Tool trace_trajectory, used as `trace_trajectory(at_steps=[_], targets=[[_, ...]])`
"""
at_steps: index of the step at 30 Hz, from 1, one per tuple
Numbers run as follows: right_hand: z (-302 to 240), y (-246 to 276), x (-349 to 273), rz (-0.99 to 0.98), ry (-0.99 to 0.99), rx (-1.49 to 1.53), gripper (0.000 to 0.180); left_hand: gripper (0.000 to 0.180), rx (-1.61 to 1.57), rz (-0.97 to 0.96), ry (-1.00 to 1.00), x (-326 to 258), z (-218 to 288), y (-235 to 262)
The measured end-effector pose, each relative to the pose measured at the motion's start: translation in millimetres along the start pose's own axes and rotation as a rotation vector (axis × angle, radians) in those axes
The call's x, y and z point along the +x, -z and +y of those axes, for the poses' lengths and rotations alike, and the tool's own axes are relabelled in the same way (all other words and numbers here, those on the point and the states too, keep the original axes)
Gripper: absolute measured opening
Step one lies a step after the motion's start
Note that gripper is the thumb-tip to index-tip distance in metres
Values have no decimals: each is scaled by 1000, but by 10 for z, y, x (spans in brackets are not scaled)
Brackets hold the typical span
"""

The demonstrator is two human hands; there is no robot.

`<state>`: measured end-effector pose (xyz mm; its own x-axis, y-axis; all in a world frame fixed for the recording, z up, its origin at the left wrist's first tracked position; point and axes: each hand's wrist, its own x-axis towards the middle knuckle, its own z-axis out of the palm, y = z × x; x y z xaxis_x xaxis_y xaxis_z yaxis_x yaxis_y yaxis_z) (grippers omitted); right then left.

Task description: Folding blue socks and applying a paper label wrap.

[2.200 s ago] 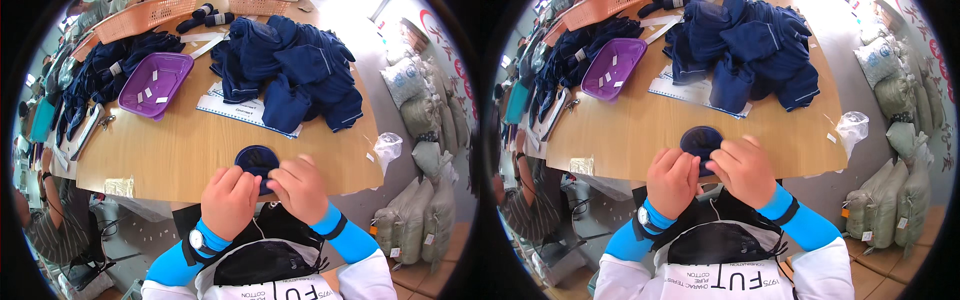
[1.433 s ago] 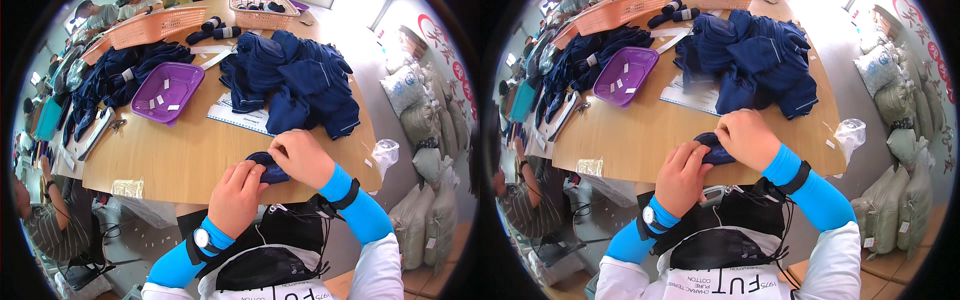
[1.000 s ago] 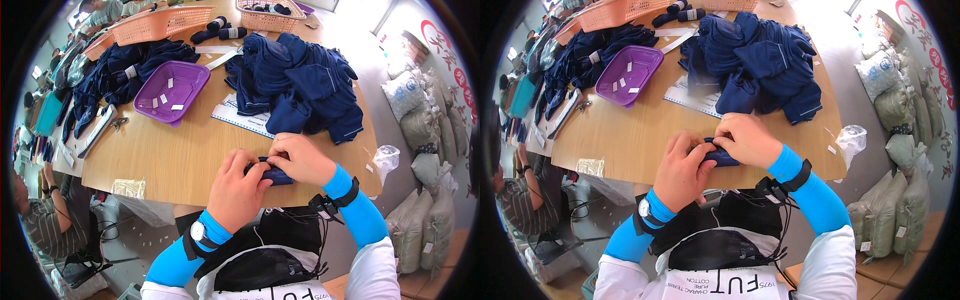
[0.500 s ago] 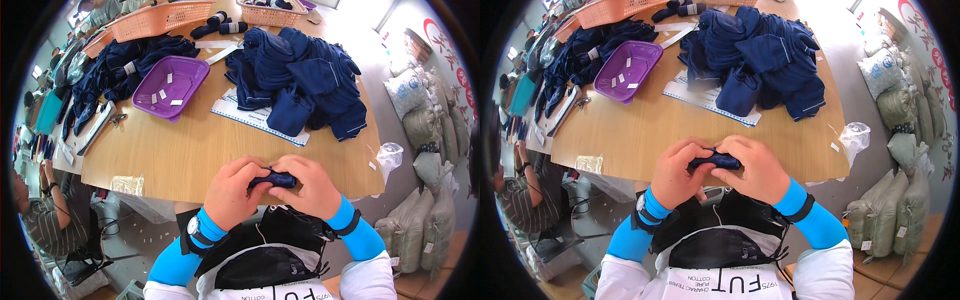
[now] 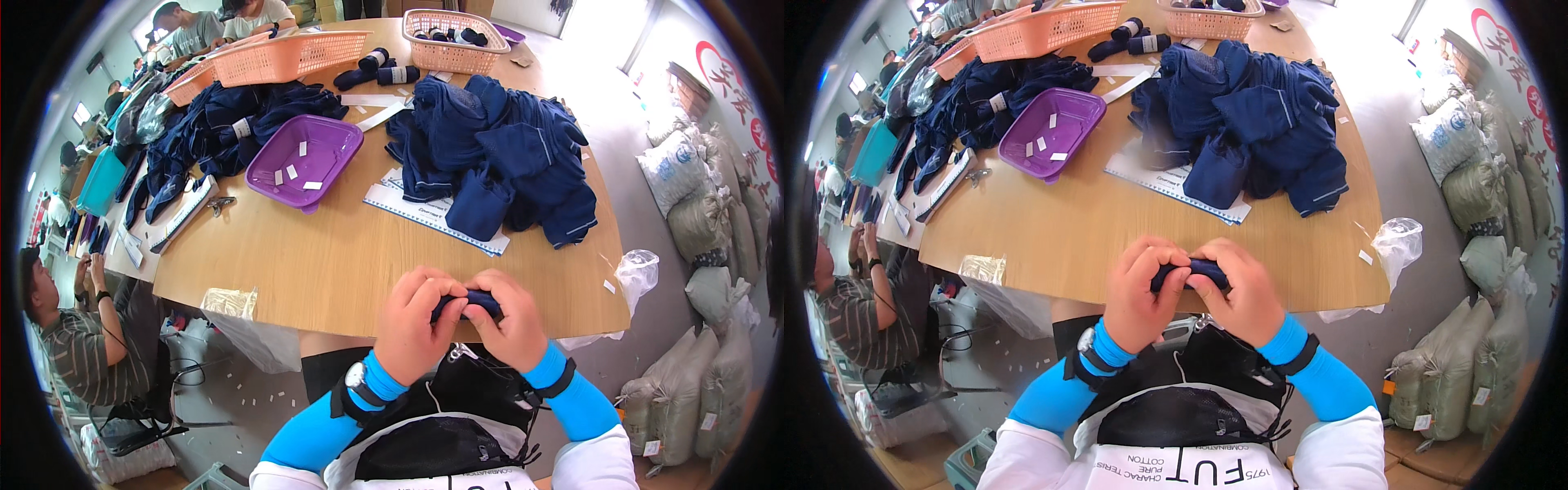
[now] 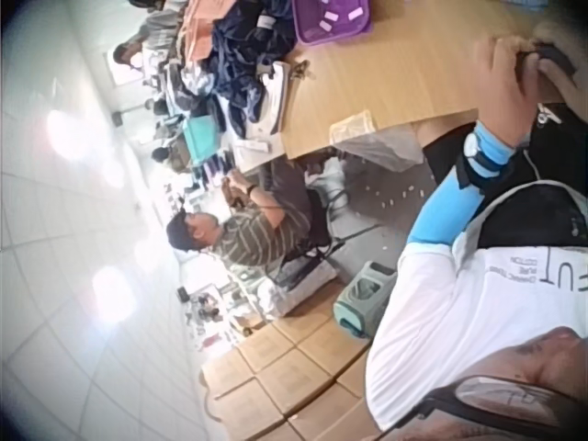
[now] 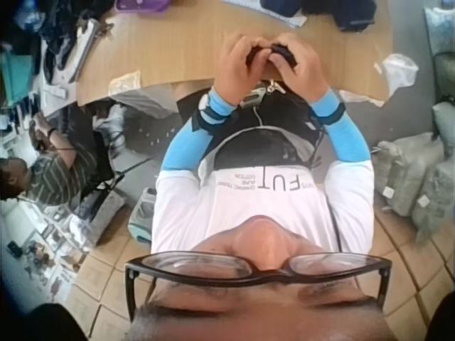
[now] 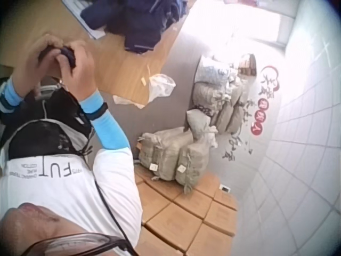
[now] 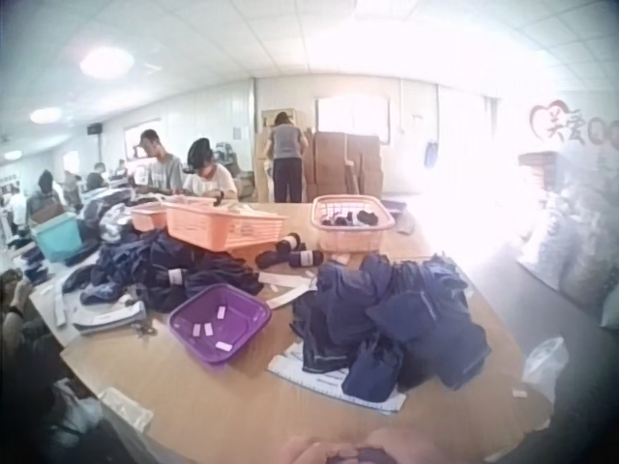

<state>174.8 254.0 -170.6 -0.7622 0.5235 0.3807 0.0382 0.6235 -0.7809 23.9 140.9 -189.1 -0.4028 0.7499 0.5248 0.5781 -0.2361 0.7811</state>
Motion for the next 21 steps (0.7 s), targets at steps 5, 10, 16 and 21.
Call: trace_trajectory(at_steps=[5, 10, 16, 21], targets=[[174, -14, -87, 190, -107, 16, 18, 11, -80, 64, 79, 49, 113, -266], [439, 313, -301, 510, -344, 4, 33, 48, 110, -166, -23, 218, 335, -204], [568, 468, -431, 571, -443, 253, 37, 90, 864, -487, 25, 380, 37, -182], [545, 500, -450, 656, -467, 367, 39, 92, 826, -562, 47, 292, 164, -101]])
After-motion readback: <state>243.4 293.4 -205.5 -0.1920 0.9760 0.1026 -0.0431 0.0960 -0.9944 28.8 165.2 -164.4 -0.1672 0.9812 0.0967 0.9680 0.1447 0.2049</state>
